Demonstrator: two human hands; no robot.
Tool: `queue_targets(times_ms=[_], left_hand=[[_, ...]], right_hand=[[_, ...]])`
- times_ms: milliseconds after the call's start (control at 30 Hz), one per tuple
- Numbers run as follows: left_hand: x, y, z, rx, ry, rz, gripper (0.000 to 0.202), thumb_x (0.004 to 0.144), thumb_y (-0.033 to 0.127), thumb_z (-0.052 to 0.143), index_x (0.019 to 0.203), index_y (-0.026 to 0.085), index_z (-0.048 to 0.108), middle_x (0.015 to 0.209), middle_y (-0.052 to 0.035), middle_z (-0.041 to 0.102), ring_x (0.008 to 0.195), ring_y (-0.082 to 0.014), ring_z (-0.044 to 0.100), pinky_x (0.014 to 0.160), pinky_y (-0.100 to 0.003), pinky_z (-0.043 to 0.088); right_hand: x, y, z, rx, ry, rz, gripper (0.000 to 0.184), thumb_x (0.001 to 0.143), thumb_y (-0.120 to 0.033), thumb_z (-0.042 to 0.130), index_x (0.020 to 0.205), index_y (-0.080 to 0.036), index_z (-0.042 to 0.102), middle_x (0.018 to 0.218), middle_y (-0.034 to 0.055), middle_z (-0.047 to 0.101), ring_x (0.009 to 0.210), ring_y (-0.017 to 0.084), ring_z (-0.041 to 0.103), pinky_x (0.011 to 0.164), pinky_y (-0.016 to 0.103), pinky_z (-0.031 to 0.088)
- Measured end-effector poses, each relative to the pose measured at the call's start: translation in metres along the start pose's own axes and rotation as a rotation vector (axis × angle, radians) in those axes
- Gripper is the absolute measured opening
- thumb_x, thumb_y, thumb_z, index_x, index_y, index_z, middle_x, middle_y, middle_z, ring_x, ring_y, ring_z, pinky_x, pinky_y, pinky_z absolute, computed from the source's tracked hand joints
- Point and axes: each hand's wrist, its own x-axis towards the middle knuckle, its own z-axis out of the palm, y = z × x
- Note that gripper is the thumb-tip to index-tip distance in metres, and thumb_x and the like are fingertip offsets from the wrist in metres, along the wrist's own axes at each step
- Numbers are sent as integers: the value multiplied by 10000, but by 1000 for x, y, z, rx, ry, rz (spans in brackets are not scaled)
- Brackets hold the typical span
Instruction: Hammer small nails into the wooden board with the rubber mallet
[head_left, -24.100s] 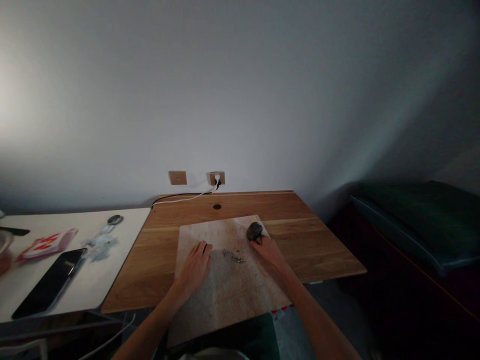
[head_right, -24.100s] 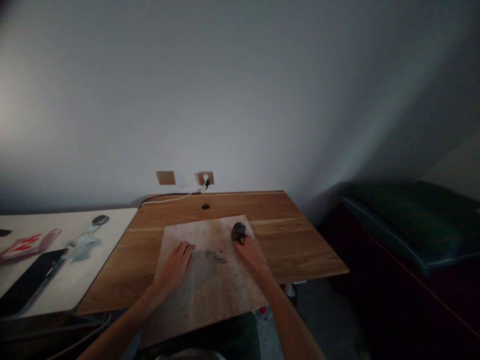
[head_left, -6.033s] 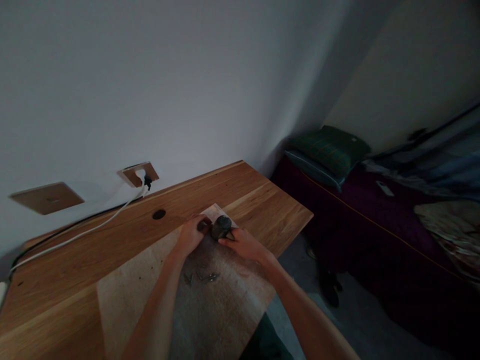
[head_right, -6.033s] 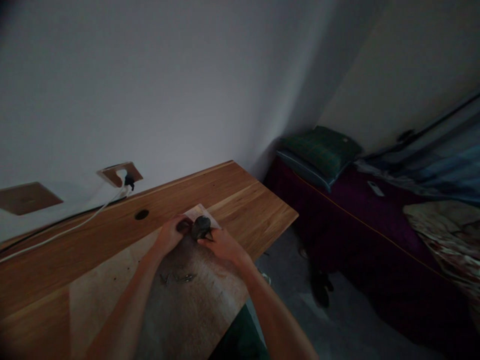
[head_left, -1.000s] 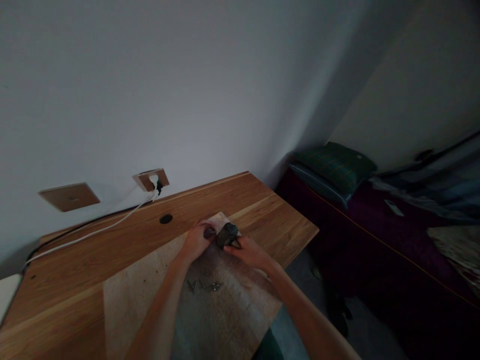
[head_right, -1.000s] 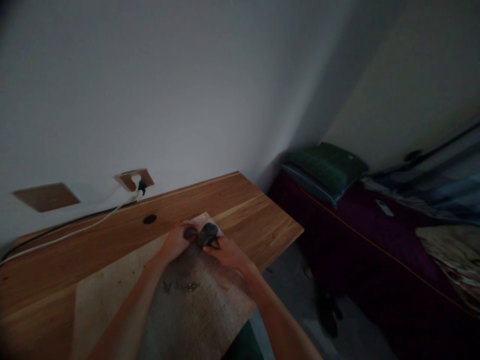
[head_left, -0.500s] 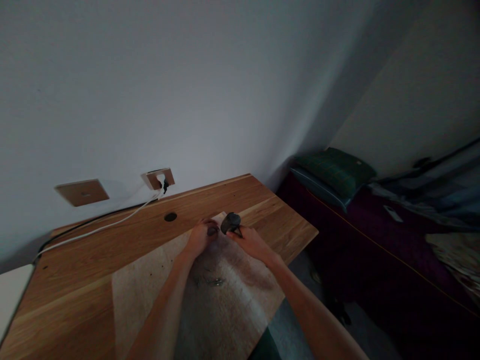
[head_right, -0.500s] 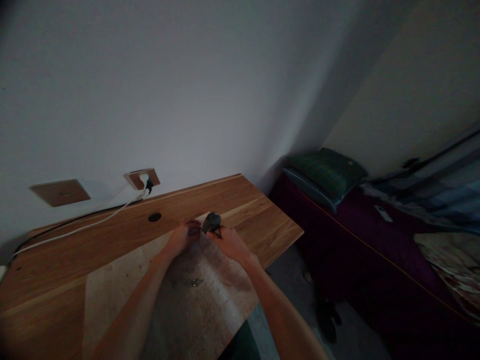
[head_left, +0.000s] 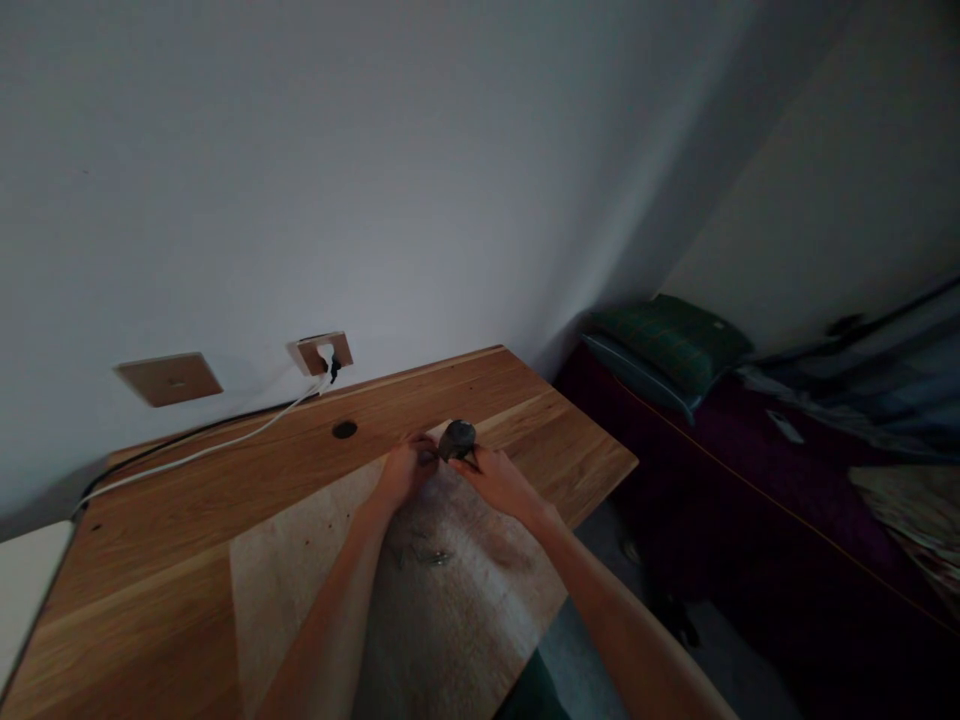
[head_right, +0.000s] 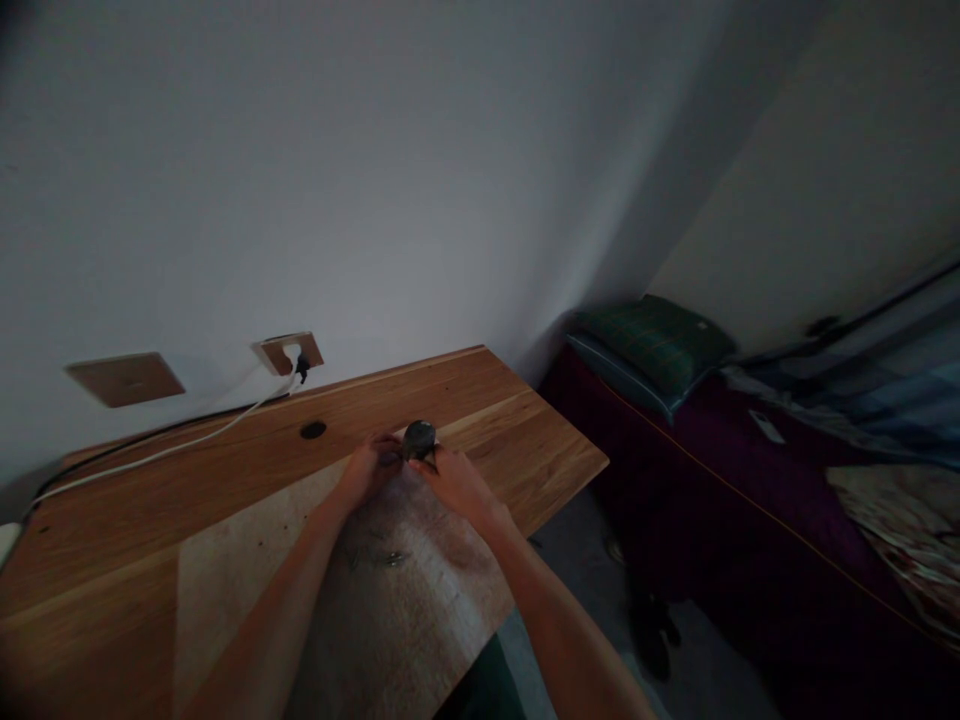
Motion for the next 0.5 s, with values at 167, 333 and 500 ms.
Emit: queue_targets(times_ms=[167, 333, 500], left_hand=[[0, -4, 2, 1, -18, 19, 209, 743, 63, 667, 862, 193, 778, 1087, -99, 734, 1061, -260, 668, 985, -382, 518], [1, -3, 2, 19, -11, 25, 189, 737, 63, 670, 832, 195, 766, 1046, -89, 738, 1029, -259, 664, 957, -382, 520], [1, -4, 4, 35, 14, 43, 191, 725, 42, 674, 835, 176, 755, 986, -81, 732, 1007, -263, 656, 943, -383, 515]], right_hand=[[3, -3, -3, -26, -1, 19, 342, 1019, -438, 546, 1025, -145, 722, 1014, 176, 769, 1007, 288, 723, 748, 283, 420], [3, -2, -2, -24, 0, 5, 352, 1017, -455, 541, 1005, -154, 724, 990, 155, 776, 985, 273, 728, 726, 271, 418], [1, -1, -3, -21, 10, 0, 351, 1015, -451, 544, 971, -156, 727, 987, 160, 777, 986, 278, 725, 730, 273, 418]])
